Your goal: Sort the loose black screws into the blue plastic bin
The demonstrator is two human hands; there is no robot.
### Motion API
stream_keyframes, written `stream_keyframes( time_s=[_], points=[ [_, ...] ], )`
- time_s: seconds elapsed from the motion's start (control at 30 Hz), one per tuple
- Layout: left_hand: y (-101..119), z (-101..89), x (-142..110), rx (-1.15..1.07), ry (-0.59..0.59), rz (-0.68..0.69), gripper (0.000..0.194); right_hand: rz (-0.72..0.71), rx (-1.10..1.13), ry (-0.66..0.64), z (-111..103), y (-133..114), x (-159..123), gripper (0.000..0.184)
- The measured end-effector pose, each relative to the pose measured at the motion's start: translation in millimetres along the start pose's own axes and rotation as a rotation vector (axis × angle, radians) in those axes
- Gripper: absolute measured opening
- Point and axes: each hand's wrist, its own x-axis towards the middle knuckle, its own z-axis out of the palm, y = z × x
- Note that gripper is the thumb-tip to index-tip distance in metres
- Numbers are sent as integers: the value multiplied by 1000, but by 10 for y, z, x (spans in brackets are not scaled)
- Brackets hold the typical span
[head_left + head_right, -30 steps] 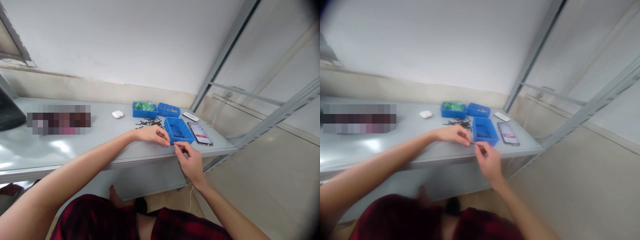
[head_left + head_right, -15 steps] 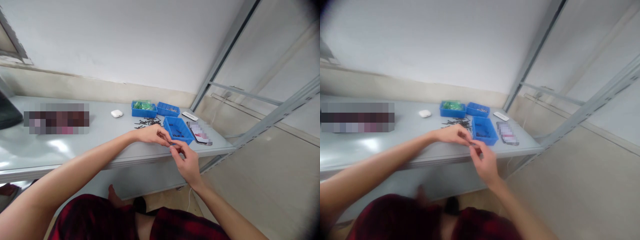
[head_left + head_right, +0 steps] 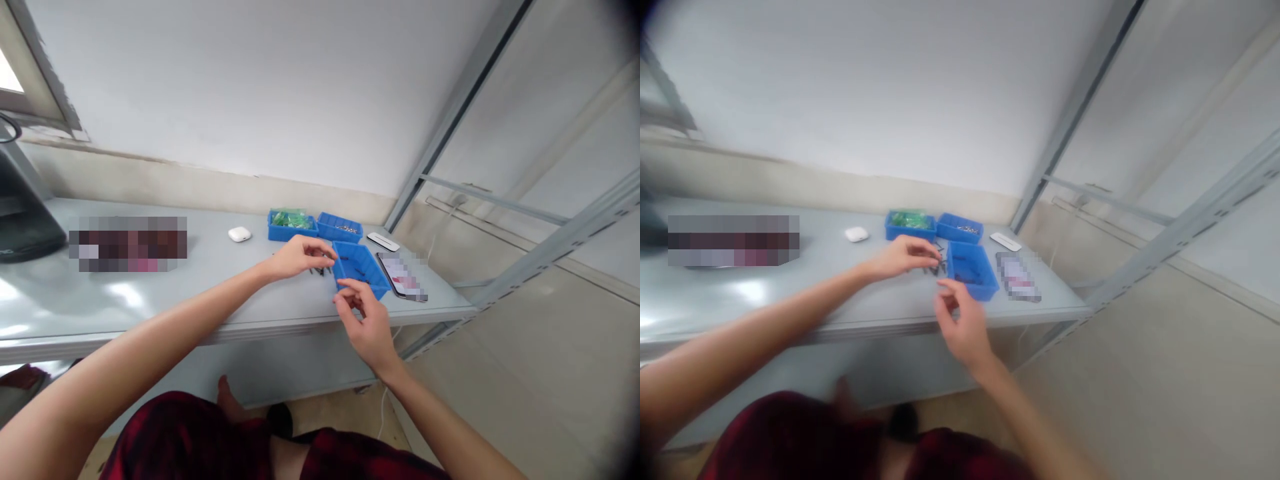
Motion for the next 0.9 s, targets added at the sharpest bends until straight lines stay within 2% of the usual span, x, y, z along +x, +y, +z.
stream_keyframes(
  time_s=[0.1, 0.23, 0.33, 0.43, 0.57, 0.8, 0.9],
  points=[
    [-50, 49, -64, -125, 187, -50, 27, 37, 123, -30, 132, -71, 152, 26],
    [-247, 200, -177, -294, 314, -163, 33, 146, 321, 57, 386, -58, 333, 20],
    [-356, 291, -240, -409, 408, -229, 30, 239, 383, 105, 534, 13, 413, 22],
    [-364, 333, -275, -480, 410, -238, 31, 260, 391, 107, 609, 76, 462, 24],
    [-352, 348, -286, -528, 457, -199, 32, 209, 330, 102, 656, 108, 482, 20],
    [-404, 358, -289, -462, 466, -221, 34, 124, 213, 218, 686, 87, 394, 20],
    [-384, 362, -303, -458, 483, -216, 35, 82, 213, 228, 671, 58, 350, 22]
  ],
)
